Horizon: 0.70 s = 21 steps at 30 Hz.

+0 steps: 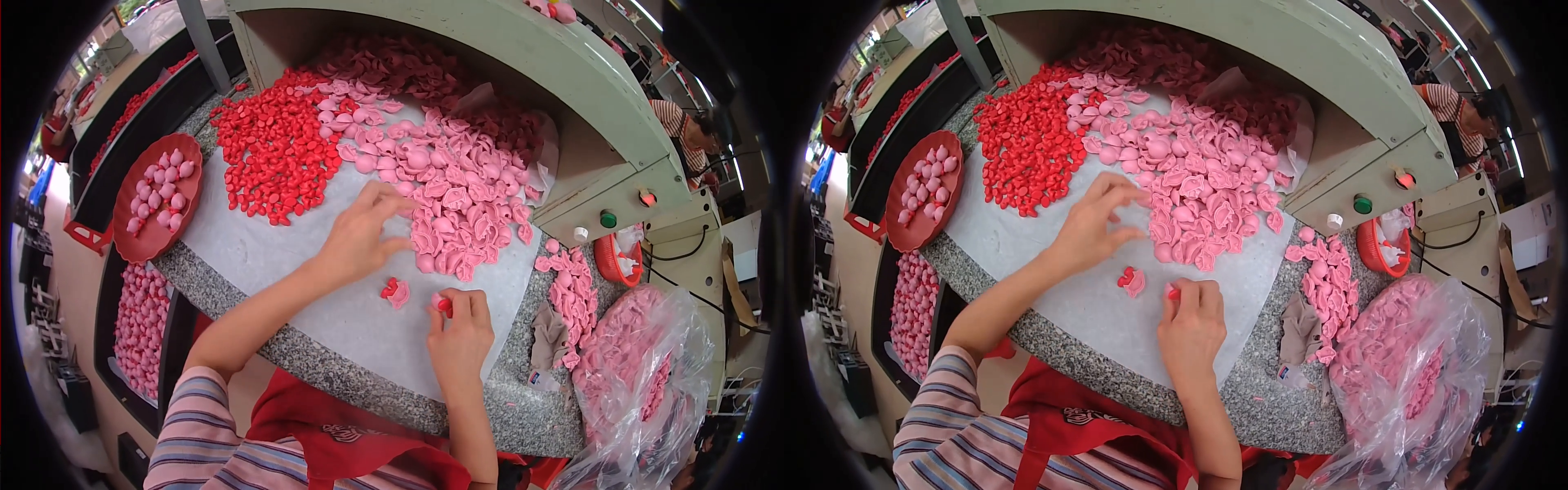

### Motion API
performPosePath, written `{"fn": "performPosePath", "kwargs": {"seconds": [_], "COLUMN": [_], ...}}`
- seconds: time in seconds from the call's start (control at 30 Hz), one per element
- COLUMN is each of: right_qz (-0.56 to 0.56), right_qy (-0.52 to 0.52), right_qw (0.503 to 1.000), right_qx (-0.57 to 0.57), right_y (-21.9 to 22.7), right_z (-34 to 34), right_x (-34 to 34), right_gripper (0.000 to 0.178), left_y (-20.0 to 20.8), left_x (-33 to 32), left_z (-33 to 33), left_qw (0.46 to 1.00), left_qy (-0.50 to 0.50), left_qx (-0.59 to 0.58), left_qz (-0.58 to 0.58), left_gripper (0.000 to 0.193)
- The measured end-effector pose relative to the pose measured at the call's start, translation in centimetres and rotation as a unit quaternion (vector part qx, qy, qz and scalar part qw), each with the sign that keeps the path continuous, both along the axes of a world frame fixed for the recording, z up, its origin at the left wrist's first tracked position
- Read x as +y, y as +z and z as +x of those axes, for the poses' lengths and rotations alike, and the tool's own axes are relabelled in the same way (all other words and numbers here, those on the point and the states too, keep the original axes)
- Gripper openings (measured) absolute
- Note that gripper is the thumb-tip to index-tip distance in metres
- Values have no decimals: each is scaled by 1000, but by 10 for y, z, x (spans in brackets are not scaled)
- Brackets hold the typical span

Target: Assembling pink plastic toy components at a factory workbench using a handheld glue dispenser.

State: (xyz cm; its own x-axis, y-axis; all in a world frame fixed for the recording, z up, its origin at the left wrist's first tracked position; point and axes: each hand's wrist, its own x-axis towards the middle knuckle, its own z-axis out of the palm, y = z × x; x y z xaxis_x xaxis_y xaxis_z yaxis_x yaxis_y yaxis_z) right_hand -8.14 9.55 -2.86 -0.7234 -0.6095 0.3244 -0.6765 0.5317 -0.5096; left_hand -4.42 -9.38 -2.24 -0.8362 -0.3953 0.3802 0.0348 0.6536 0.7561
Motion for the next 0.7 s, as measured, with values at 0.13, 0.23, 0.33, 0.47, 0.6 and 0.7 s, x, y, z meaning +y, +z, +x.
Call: {"fn": "performPosePath", "kwargs": {"seconds": [0.13, 0.23, 0.33, 0.47, 0.6, 0.7], "right_qz": [33, 68, 49, 2, -52, -17], "right_qy": [14, 61, 117, 199, 195, 239], "right_qw": [997, 992, 991, 978, 979, 971], "right_qx": [-68, -88, -48, -58, -12, -1], "right_y": [2, 27, 41, 27, -8, -18], "right_z": [1, 18, 26, 20, 2, -1], "right_x": [-6, -8, -29, -97, -179, -202], "right_gripper": [41, 47, 41, 28, 29, 26], "left_y": [-31, -38, -23, 12, 8, 1], "left_x": [-31, -34, -42, -71, -68, -43], "left_z": [-25, -30, -11, 55, 122, 142], "left_qw": [991, 987, 986, 939, 672, 590], "left_qy": [16, 2, 26, 39, -60, -44], "left_qx": [5, 3, -1, 90, 223, 254], "left_qz": [-134, -159, -167, 329, 704, 765], "left_gripper": [33, 23, 26, 34, 43, 46]}}
